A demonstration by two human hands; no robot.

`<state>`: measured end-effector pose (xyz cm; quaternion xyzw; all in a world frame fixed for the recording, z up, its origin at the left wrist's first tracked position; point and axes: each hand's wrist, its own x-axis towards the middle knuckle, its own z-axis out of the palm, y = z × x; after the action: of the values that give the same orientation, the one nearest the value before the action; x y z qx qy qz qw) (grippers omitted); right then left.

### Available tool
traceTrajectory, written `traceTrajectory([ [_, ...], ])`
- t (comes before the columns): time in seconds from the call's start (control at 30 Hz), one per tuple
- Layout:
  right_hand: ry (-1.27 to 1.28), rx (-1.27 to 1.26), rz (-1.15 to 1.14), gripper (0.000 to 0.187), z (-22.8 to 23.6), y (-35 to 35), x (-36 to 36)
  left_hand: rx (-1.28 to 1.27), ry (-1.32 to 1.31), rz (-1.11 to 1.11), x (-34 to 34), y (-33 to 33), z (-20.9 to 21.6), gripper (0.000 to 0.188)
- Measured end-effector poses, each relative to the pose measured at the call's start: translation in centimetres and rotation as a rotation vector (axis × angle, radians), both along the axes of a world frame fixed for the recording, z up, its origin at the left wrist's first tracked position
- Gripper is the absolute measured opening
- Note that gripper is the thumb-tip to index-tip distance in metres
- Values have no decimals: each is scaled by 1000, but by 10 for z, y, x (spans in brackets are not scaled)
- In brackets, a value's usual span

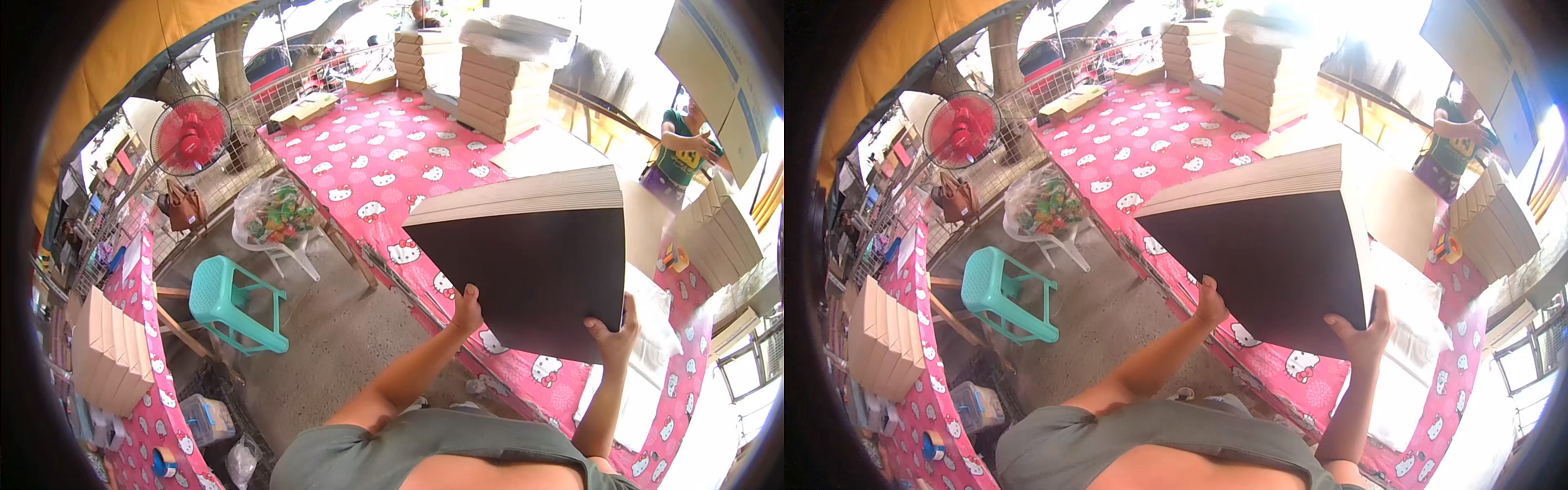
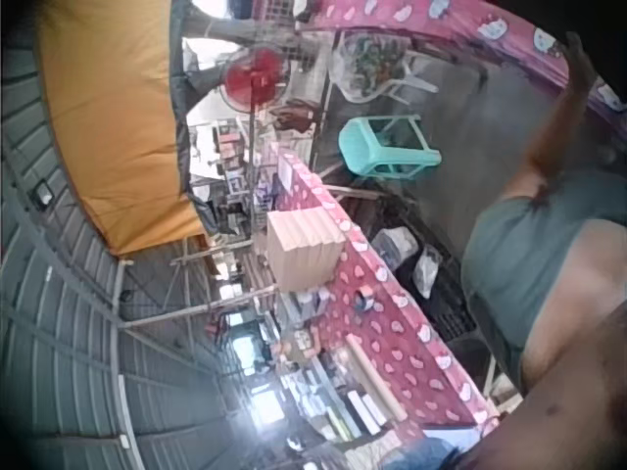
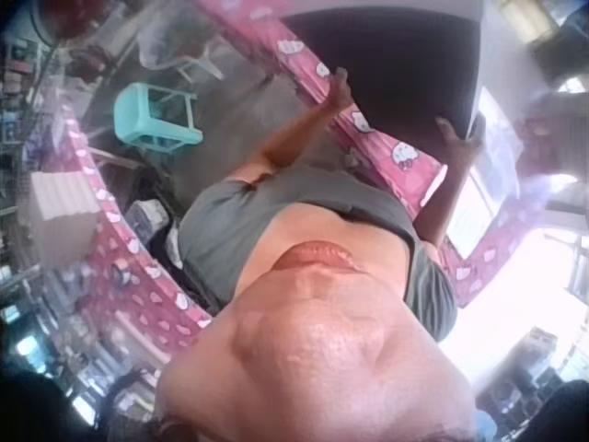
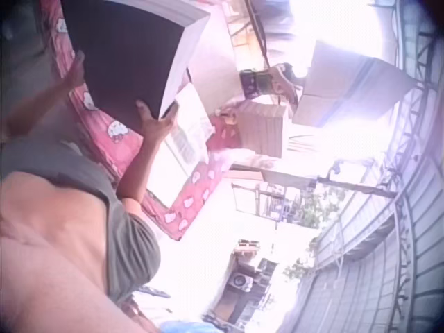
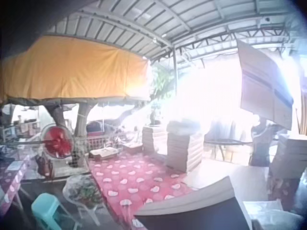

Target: The person wraps individual illustration boards in plastic sleeves and places them into a cardboard shipping box.

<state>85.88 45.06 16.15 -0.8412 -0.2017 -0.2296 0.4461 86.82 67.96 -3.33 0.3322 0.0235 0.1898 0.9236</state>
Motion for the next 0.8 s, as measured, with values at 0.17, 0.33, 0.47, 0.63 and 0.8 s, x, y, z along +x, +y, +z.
traceTrajectory([
  [0.17, 32, 16, -31, 64, 8, 13, -10, -49, -53, 9, -8, 5, 8, 64],
  [0.33, -33, -3, 63, 68, 6, 17, -16, -202, -194, 3, -20, 9, -4, 60],
  [0.47, -86, -21, 147, 73, 4, 15, -26, 230, -109, 263, -30, 16, -40, 51],
  [0.63, 17, 333, 195, 74, -37, -10, -17, 62, 135, 242, -78, 17, 89, 39],
  [0.8, 323, 1039, 429, 65, -98, 1, 8, 755, 84, 281, -104, 21, 225, 56],
])
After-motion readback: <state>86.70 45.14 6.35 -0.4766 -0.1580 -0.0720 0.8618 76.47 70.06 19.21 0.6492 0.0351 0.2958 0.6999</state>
